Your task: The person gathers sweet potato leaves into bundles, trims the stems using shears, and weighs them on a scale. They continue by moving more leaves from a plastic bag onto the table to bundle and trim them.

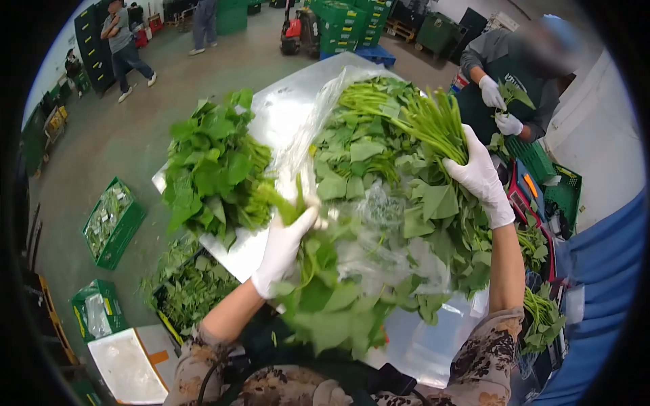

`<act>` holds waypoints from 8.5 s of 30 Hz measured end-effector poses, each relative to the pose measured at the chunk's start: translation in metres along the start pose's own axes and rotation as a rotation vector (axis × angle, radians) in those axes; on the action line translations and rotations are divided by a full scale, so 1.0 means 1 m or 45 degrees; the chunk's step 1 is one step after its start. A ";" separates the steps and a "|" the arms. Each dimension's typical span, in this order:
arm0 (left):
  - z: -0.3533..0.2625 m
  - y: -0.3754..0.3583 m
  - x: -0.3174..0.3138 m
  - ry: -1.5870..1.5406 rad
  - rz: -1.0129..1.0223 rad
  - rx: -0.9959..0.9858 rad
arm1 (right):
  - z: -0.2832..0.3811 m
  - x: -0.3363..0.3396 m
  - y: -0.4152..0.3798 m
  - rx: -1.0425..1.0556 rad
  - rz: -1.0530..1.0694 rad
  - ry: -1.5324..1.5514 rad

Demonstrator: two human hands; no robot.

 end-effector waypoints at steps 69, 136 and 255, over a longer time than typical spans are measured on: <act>-0.116 -0.189 0.025 0.745 0.262 -0.044 | 0.235 -0.250 -0.128 0.514 0.393 1.110; -0.109 -0.307 0.235 0.348 -0.299 0.326 | 0.258 -0.362 -0.121 0.324 1.024 0.885; -0.102 -0.320 0.143 2.126 -0.195 0.678 | 0.291 -0.414 -0.107 0.245 0.750 0.791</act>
Point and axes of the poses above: each hand's wrist, its own y-axis towards the middle knuckle, its own x-axis out of the back of the hand, z = x × y, the point moved 3 cm from there along y, towards the middle knuckle, and after that the axes turned 10 degrees about z, right-handed, at the moved point
